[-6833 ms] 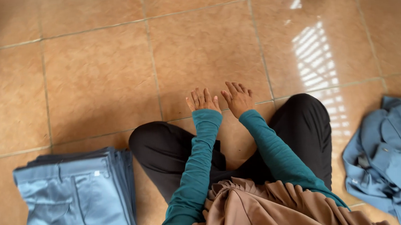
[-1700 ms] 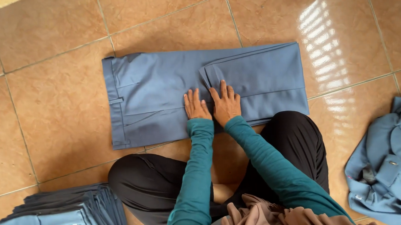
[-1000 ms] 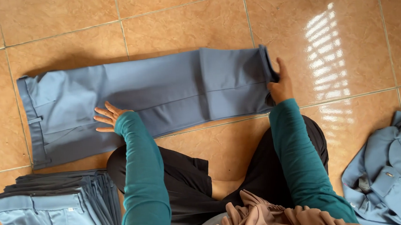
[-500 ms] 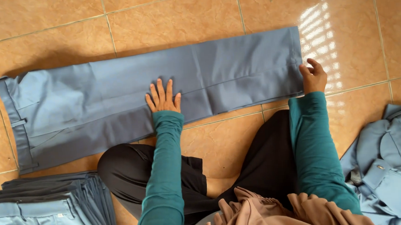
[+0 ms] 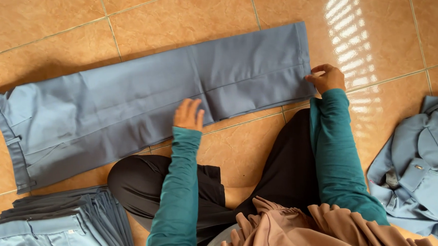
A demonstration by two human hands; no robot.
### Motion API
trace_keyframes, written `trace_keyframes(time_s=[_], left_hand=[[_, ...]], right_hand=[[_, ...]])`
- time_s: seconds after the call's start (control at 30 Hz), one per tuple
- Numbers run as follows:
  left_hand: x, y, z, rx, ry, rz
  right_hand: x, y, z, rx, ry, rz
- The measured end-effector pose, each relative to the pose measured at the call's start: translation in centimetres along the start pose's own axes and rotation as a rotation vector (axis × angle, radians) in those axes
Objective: The person sits on a tiled floor and folds multiple pairs of light blue trousers by hand. They smooth the fabric, fold the legs, and then fold the garment into a compact rectangle, stacking each finished pair on a growing pile to the left.
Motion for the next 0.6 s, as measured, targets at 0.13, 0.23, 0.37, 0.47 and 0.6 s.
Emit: trace_keyframes(time_s=[0.13,0.23,0.37,0.47,0.6], left_hand=[[-2.9,-1.7,-2.4,-0.044,0.098,-0.043],[-3.1,-1.3,-2.1,-0.019,0.112,-0.126],[-3.8,-0.3,-1.7,0.018,0.123,-0.151],[-4.3,-0.1,-1.5,0.102,0.078,-0.161],[-3.8,-0.8,0.2,0.167,-0.084,-0.157]], right_hand=[[-2.7,2.5,1.6,0.016,0.043,-0.073],[-1.8,1.6,1.3,0.045,0.061,-0.128],[-0.8,0.2,0.4,0.171,0.010,-0.054],[1.1,-1.7,-0.3,0.228,-0.058,-0.030],[-1.5,1.0,0.7,0.375,-0.128,0.035]])
Point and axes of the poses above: each hand's wrist, its own x-axis towards the middle knuckle, its own z-axis out of the back of the hand, y = z × x, the point moved 2 cm from there along x, towards the middle knuckle, and after that the axes turned 5 degrees about x, right-handed, at the moved point
